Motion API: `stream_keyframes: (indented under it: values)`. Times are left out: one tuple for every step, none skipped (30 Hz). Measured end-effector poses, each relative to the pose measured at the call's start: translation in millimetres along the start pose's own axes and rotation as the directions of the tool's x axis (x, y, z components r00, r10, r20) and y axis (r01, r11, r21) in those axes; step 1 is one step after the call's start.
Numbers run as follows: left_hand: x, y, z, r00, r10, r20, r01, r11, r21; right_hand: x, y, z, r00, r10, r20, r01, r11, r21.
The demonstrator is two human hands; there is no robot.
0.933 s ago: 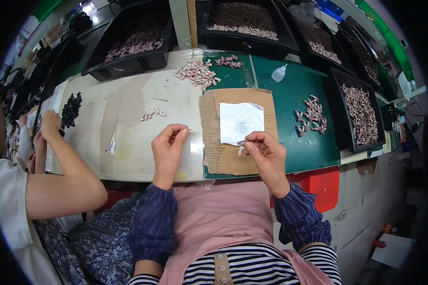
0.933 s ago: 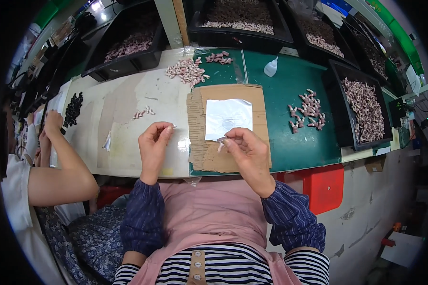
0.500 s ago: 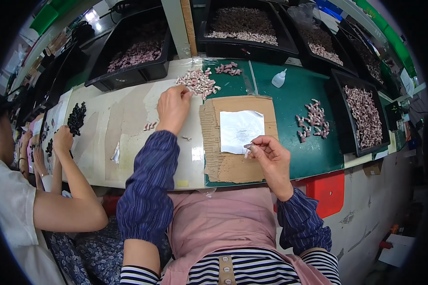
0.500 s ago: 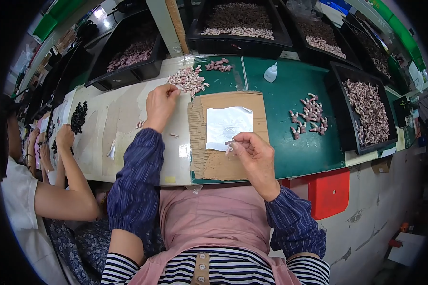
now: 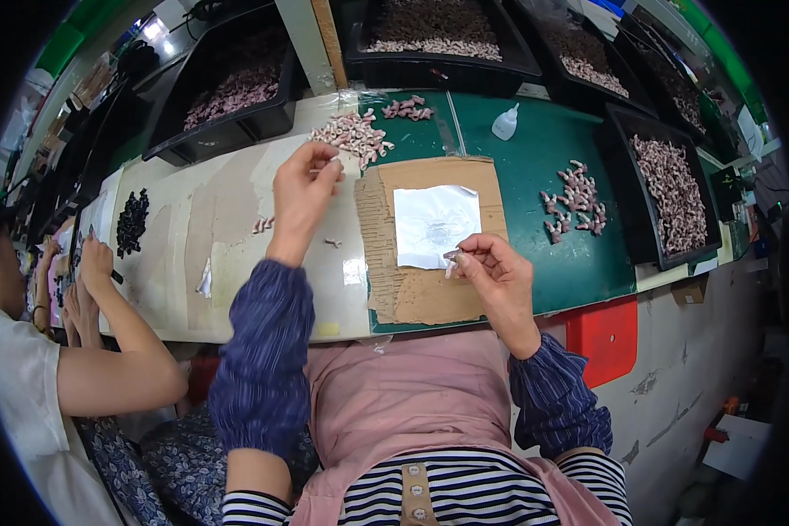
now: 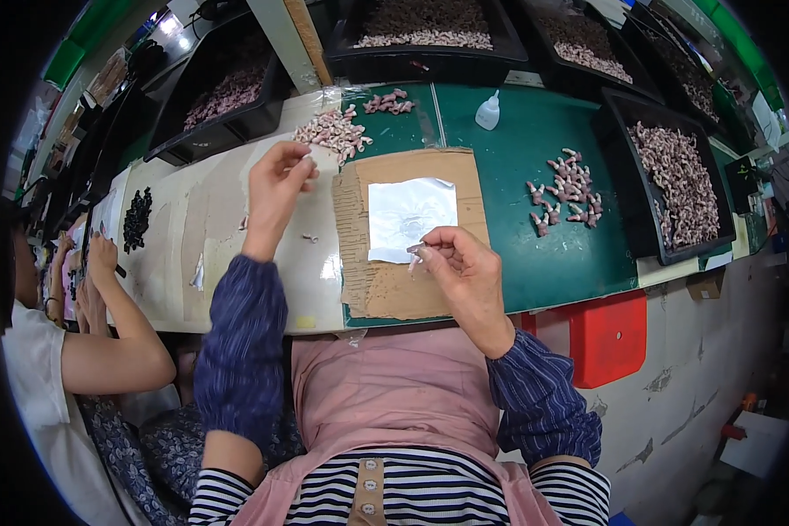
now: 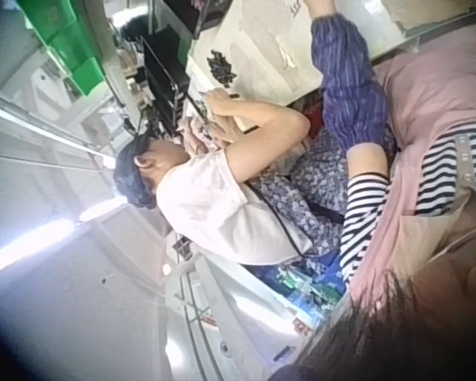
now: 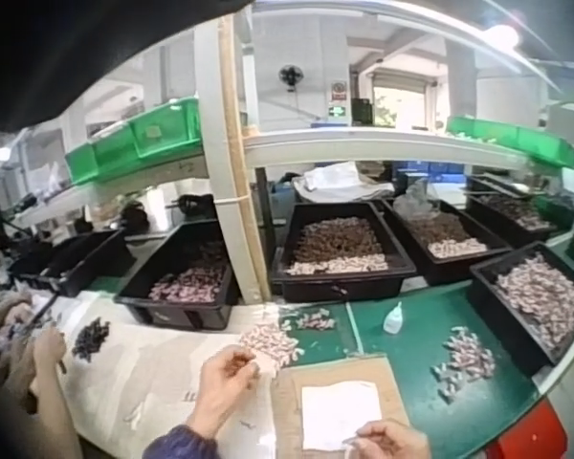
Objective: The person assembles small toy parts by dipping components in glue on cardboard, joining pieces together by hand, and placing the assembled parts on the table.
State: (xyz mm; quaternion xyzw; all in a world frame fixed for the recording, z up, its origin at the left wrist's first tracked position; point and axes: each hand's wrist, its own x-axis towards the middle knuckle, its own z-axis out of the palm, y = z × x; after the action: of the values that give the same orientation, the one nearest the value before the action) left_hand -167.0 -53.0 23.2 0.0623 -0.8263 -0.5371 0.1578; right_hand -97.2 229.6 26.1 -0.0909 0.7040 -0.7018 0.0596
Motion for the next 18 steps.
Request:
stream_keyframes:
  values:
    - [-17, 10, -3, 0.996, -0.061, 0.06, 0.078, 0.943, -0.324, -1, 0, 0, 1.0, 0.001, 0.006, -0.001, 1.0, -0.005]
    - [-38, 24, -6, 0.993, -0.071, 0.092, 0.098, 0.936, -0.339, -1, -1, 0, 1.0, -0.001, 0.017, 0.001, 1.0, -0.01]
    - [-61, 34, -4, 0.989, -0.079, 0.126, 0.119, 0.927, -0.356, -2, -2, 2, 1.0, 0.004, 0.012, -0.004, 1.0, -0.02]
    - [-83, 37, -3, 0.989, -0.082, 0.122, 0.121, 0.925, -0.36, -3, -6, 9, 0.999, -0.006, 0.038, 0.005, 1.0, 0.03]
    - [-102, 38, 1, 0.992, -0.079, 0.1, 0.113, 0.906, -0.408, -4, -10, 16, 0.998, -0.016, 0.058, 0.011, 0.997, 0.076]
    - [-118, 38, 3, 0.994, -0.078, 0.078, 0.105, 0.885, -0.453, -4, -18, 22, 0.996, -0.034, 0.08, 0.025, 0.994, 0.106]
    - [-128, 37, 6, 0.997, -0.045, 0.058, 0.063, 0.935, -0.349, -6, -20, 25, 0.996, -0.029, 0.08, 0.021, 0.995, 0.097]
    - [-136, 37, 9, 0.998, -0.009, 0.054, 0.025, 0.955, -0.295, -7, -21, 26, 0.994, -0.048, 0.095, 0.046, 0.999, 0.029]
    - [-139, 41, 10, 0.998, 0.03, 0.049, -0.018, 0.971, -0.238, -7, -23, 28, 0.991, -0.071, 0.114, 0.076, 0.996, -0.037]
    - [-142, 43, 11, 0.998, 0.031, 0.048, -0.018, 0.969, -0.246, -8, -25, 29, 0.988, -0.112, 0.11, 0.123, 0.988, -0.098]
    - [-143, 44, 13, 0.994, 0.098, 0.045, -0.087, 0.976, -0.197, -10, -28, 30, 0.988, -0.112, 0.11, 0.124, 0.987, -0.106]
    - [-144, 44, 14, 0.985, 0.165, 0.045, -0.156, 0.976, -0.148, -12, -29, 31, 0.984, -0.132, 0.121, 0.15, 0.976, -0.157]
    - [-144, 46, 14, 0.985, 0.166, 0.043, -0.158, 0.975, -0.154, -13, -30, 31, 0.98, -0.151, 0.132, 0.177, 0.962, -0.207]
    - [-143, 48, 14, 0.98, 0.195, 0.044, -0.189, 0.974, -0.124, -12, -31, 31, 0.979, -0.153, 0.133, 0.178, 0.961, -0.212]
    - [-143, 50, 15, 0.974, 0.224, 0.048, -0.218, 0.971, -0.093, -13, -31, 31, 0.972, -0.19, 0.14, 0.219, 0.947, -0.235]
    - [-144, 51, 15, 0.973, 0.224, 0.048, -0.218, 0.971, -0.097, -13, -31, 31, 0.962, -0.227, 0.149, 0.259, 0.931, -0.256]
    - [-145, 51, 17, 0.968, 0.248, 0.041, -0.244, 0.966, -0.082, -14, -31, 31, 0.963, -0.226, 0.149, 0.259, 0.931, -0.259]
    - [-145, 52, 17, 0.962, 0.273, 0.033, -0.27, 0.961, -0.066, -13, -32, 31, 0.959, -0.235, 0.159, 0.272, 0.921, -0.28]
